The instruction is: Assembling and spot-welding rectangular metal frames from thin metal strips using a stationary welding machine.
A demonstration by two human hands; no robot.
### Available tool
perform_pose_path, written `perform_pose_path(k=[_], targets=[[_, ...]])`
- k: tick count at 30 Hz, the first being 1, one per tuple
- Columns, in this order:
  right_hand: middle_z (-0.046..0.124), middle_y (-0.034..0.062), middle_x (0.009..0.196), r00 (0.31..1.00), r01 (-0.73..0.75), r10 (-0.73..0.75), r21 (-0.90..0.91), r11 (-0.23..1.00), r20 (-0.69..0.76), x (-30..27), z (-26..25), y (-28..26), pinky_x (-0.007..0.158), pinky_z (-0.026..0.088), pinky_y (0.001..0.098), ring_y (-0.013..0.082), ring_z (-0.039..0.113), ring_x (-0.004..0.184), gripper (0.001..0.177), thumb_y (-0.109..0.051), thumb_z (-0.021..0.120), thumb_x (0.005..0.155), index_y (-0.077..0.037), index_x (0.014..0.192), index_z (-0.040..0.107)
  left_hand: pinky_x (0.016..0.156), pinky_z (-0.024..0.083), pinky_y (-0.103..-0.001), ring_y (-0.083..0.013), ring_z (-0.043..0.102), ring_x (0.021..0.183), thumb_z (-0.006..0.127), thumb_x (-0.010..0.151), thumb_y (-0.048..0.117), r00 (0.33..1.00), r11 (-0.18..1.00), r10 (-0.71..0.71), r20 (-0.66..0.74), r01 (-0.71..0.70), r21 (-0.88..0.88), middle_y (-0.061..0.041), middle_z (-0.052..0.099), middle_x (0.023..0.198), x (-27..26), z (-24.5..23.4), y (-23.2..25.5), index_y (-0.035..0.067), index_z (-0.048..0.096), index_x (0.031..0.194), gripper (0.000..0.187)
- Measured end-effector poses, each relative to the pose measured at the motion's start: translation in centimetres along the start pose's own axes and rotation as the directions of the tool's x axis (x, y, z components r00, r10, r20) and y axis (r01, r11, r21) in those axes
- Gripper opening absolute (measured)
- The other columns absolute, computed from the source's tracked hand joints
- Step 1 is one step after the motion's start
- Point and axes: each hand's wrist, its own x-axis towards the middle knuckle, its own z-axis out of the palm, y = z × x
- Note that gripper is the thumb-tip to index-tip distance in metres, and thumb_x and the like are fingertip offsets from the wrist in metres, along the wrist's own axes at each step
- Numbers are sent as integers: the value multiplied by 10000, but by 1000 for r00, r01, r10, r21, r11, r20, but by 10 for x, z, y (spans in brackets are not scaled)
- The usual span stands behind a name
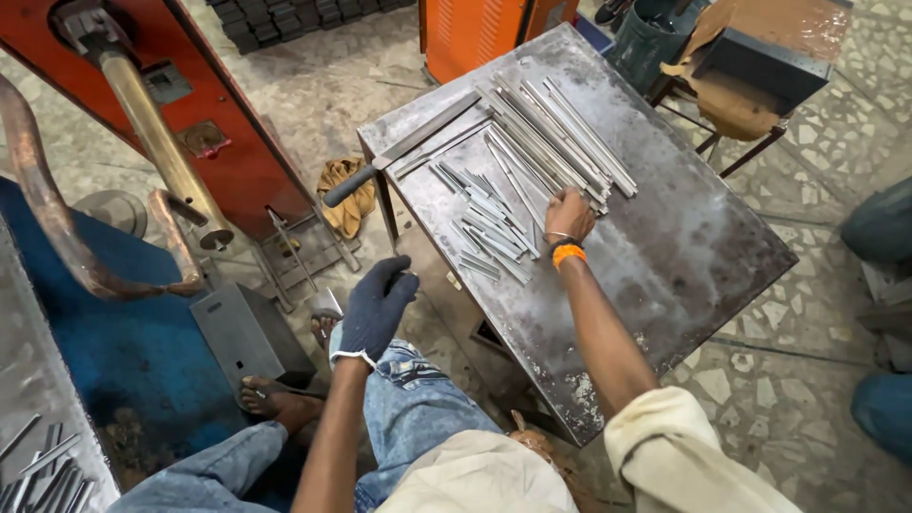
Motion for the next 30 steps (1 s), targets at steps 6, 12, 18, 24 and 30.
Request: perform_pose_path(k=[6, 12, 18, 24, 30], targets=[[652, 47, 847, 952, -250, 34, 713, 655, 303, -126, -101, -121, 539, 470, 370, 173, 555, 640, 87, 8, 531, 1033, -65, 1033, 579, 847, 580, -313, -186, 730, 968, 658, 964, 250, 999, 982, 21, -46, -29, -184, -147, 735, 1150, 11, 22, -6, -25, 614, 1333, 463], [703, 123, 878, 769, -24, -484, 776, 631, 417, -237, -99, -133, 732, 551, 360, 175, 650, 823, 147, -93, 691, 973, 27, 1025, 624, 656, 585, -327, -183, 712, 719, 584, 1012, 224, 981, 858, -100, -168, -1, -513, -148, 743, 903, 17, 27, -32, -63, 617, 1257, 378], [729, 147, 870, 901, 120, -304, 495, 861, 309, -146, -59, -126, 757, 540, 405, 307, 705, 820, 146, -198, 733, 903, -59, 945, 737, 496, 471, -269, -116, 576, 535, 493, 1035, 284, 984, 916, -105, -144, 40, -399, -78, 708, 799, -15, 0, 17, 62, 569, 1331, 378], [652, 144, 977, 858, 430, -450, 134, 893, 248, -96, 11, -116, 855, 495, 498, 361, 635, 974, 206, -220, 838, 757, -91, 875, 731, 507, 481, -265, -101, 598, 566, 513, 1032, 236, 964, 981, -123, -236, 83, -173, -82, 706, 812, -28, -21, 13, 13, 679, 1269, 365], [640, 144, 991, 820, 540, -541, 64, 839, 187, -86, 25, -129, 854, 478, 493, 346, 613, 1014, 190, -218, 845, 697, -106, 797, 727, 713, 568, -326, -172, 707, 749, 520, 948, 131, 950, 995, 42, -311, -12, 97, -96, 769, 954, -39, -49, 9, 96, 666, 1344, 423]])
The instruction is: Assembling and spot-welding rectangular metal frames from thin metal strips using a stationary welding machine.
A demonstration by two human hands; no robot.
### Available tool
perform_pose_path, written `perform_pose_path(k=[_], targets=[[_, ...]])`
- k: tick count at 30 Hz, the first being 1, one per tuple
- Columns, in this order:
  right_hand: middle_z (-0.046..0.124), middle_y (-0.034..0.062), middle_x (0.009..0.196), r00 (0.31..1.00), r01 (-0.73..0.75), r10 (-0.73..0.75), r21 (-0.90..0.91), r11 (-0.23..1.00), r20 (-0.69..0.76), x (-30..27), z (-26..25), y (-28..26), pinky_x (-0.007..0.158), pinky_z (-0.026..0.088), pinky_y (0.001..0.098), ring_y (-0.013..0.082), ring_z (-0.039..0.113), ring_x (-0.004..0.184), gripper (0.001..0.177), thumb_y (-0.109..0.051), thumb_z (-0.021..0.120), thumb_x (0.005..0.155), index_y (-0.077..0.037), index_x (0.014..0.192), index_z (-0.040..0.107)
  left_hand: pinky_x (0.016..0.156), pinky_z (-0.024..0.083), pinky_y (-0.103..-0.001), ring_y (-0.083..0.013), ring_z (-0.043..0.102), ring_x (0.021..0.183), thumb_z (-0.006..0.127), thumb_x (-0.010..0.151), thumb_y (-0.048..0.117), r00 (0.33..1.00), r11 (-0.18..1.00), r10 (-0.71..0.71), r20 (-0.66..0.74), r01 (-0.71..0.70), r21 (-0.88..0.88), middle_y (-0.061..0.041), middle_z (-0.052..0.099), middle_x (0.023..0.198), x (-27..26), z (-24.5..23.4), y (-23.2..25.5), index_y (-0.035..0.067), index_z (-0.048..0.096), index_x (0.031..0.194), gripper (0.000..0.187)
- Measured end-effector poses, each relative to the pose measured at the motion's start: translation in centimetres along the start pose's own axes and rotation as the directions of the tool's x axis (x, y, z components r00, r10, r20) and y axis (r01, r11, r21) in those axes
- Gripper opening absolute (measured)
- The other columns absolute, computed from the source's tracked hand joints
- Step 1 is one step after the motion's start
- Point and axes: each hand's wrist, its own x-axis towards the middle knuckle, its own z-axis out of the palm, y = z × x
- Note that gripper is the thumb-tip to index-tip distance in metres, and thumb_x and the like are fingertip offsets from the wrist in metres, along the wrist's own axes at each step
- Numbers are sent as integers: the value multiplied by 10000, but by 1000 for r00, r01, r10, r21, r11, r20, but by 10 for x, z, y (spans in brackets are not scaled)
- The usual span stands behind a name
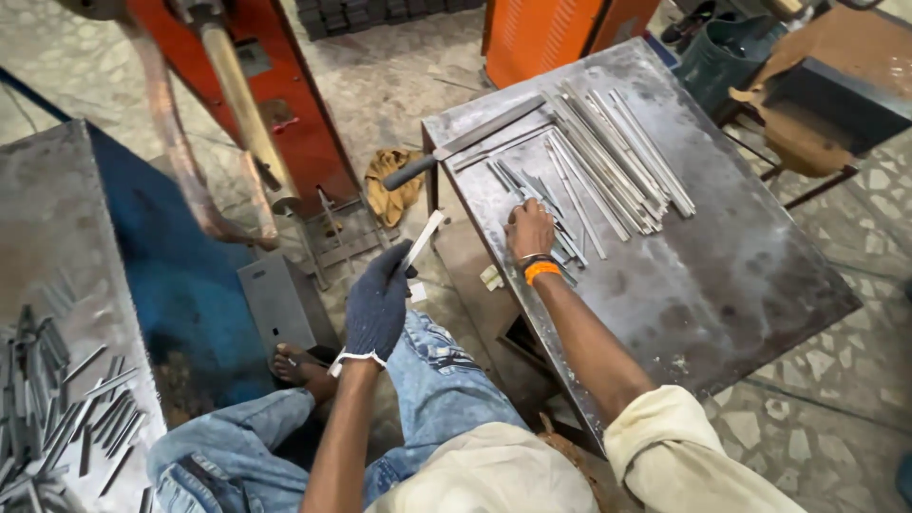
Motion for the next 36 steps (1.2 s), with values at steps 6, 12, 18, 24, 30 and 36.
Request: perform_pose_path(k=[6, 12, 18, 24, 30, 36], targets=[[755, 97, 857, 919, -354, 391, 527, 772, 46, 6, 19, 8, 711, 550, 366, 253, 748, 759, 142, -122, 712, 946, -69, 1039, 618, 864, 539, -404, -318, 716, 1036, 647, 979, 184, 952, 933, 298, -69, -276, 231, -169, 741, 1122, 1, -27, 9, 79, 719, 1243, 293], [749, 106, 860, 901, -384, 314, 885, 263, 297, -32, -42, -91, 542, 517, 260, 168, 712, 655, 414, 2, 662, 909, -20, 1273, 465, 771, 554, -410, -328, 725, 904, 713, 918, 231, 960, 909, 231, -156, -156, 385, -148, 740, 990, -10, -64, 25, 102, 781, 1074, 213], [731, 121, 828, 910, -415, 23, 910, 17, 414, -47, -166, -227, 477, 553, 265, 137, 683, 606, 453, -37, 697, 917, 17, 1332, 524, 768, 550, -421, -345, 716, 891, 709, 918, 197, 926, 873, 324, -193, -213, 438, -143, 735, 968, -19, -114, 29, 100, 775, 1061, 184], [695, 58, 793, 905, -417, -57, 905, 83, 422, -51, -166, -244, 398, 424, 229, 96, 602, 484, 410, -101, 698, 933, 26, 1303, 577, 759, 538, -439, -370, 701, 900, 706, 905, 174, 938, 858, 310, -157, -205, 472, -151, 731, 963, -28, -124, 44, 106, 788, 1068, 195], [621, -62, 748, 926, -355, -32, 896, 267, 376, -57, -114, -210, 488, 336, 209, -2, 465, 587, 195, -143, 802, 943, 12, 1009, 702, 806, 565, -400, -318, 731, 934, 706, 923, 232, 966, 922, 250, -63, -218, 321, -131, 749, 1032, -23, -95, 25, 115, 772, 1080, 207], [471, -98, 646, 914, -405, 96, 874, 269, 394, -51, -127, -180, 453, 257, 219, 7, 365, 530, 265, -170, 821, 939, -58, 813, 617, 797, 552, -423, -332, 723, 936, 722, 872, 240, 968, 912, 244, 67, -252, 322, -126, 757, 1030, -18, -86, 22, 123, 774, 1108, 268]])
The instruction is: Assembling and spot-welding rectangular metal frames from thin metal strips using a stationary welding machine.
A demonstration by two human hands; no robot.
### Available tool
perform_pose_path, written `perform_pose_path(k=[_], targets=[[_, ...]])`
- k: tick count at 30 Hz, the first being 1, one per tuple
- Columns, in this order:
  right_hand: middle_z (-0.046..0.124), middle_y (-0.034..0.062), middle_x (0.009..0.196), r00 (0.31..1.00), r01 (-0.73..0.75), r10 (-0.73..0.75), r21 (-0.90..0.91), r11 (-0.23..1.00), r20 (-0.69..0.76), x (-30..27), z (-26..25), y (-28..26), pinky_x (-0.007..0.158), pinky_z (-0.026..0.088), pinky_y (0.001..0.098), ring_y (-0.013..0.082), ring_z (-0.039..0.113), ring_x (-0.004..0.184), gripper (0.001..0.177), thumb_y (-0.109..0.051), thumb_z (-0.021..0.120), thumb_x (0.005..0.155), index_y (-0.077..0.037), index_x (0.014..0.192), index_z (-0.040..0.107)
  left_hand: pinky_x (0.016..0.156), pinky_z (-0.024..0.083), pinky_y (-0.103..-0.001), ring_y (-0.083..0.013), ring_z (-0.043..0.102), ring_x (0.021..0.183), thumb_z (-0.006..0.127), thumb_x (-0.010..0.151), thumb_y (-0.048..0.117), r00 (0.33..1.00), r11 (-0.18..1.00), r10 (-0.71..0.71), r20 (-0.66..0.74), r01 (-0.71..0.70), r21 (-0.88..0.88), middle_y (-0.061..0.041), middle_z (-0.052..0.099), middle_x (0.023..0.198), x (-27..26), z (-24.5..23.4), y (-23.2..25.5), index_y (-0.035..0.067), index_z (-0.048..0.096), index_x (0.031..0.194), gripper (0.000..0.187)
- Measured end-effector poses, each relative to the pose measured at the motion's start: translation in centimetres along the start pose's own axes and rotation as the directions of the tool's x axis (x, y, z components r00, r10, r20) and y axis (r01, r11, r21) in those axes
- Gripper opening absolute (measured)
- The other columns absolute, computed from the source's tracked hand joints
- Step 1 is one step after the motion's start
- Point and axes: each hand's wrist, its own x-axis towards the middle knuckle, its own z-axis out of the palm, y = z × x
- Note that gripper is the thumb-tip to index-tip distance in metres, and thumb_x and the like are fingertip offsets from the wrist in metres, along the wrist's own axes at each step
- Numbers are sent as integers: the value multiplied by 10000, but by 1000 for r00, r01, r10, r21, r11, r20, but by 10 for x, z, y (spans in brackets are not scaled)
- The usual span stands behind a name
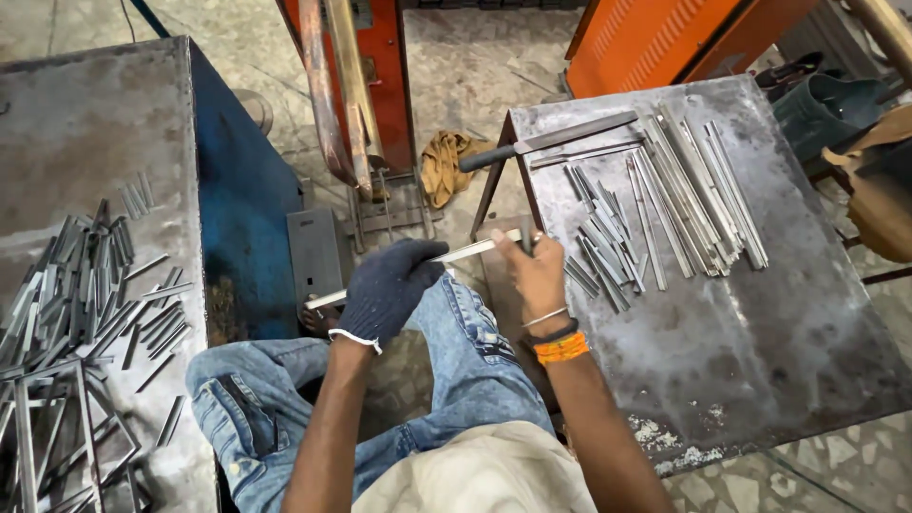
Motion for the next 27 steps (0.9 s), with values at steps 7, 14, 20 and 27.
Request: perform_pose_path(k=[7, 14, 20, 27], targets=[[425, -103, 592, 990, -70, 112, 374, 925, -91, 1, -38, -7, 379, 269, 213, 16, 356, 436, 220, -222, 758, 937, -130, 836, 585, 754, 564, -411, -293, 742, 852, 729, 875, 225, 987, 996, -90, 135, 92, -7, -141, 766, 945, -7, 6, -11, 87, 783, 1074, 249], [466, -93, 615, 948, -315, 307, 355, 880, 80, -24, -14, 3, 375, 260, 197, 11, 351, 419, 165, -232, 730, 930, -85, 1002, 706, 571, 553, -289, -121, 668, 609, 645, 939, 190, 911, 788, -361, 200, 413, -457, -80, 758, 803, -8, 55, -12, -12, 752, 1115, 289], [480, -79, 609, 950, -284, 311, 411, 866, 1, -16, -21, 42, 374, 266, 214, 23, 368, 420, 167, -156, 766, 915, -33, 999, 690, 595, 573, -262, -118, 710, 656, 635, 934, 148, 863, 700, -316, 393, 492, -517, -93, 765, 856, -17, 69, 9, -51, 719, 1164, 316], [546, -38, 597, 965, -263, 263, 58, 963, 19, -25, -7, 87, 374, 263, 228, 27, 408, 425, 183, -197, 787, 908, -23, 884, 738, 583, 586, -318, -202, 767, 664, 679, 818, 103, 836, 622, -402, 373, 548, -559, -178, 769, 859, -21, 88, 19, -40, 500, 1359, 587]])
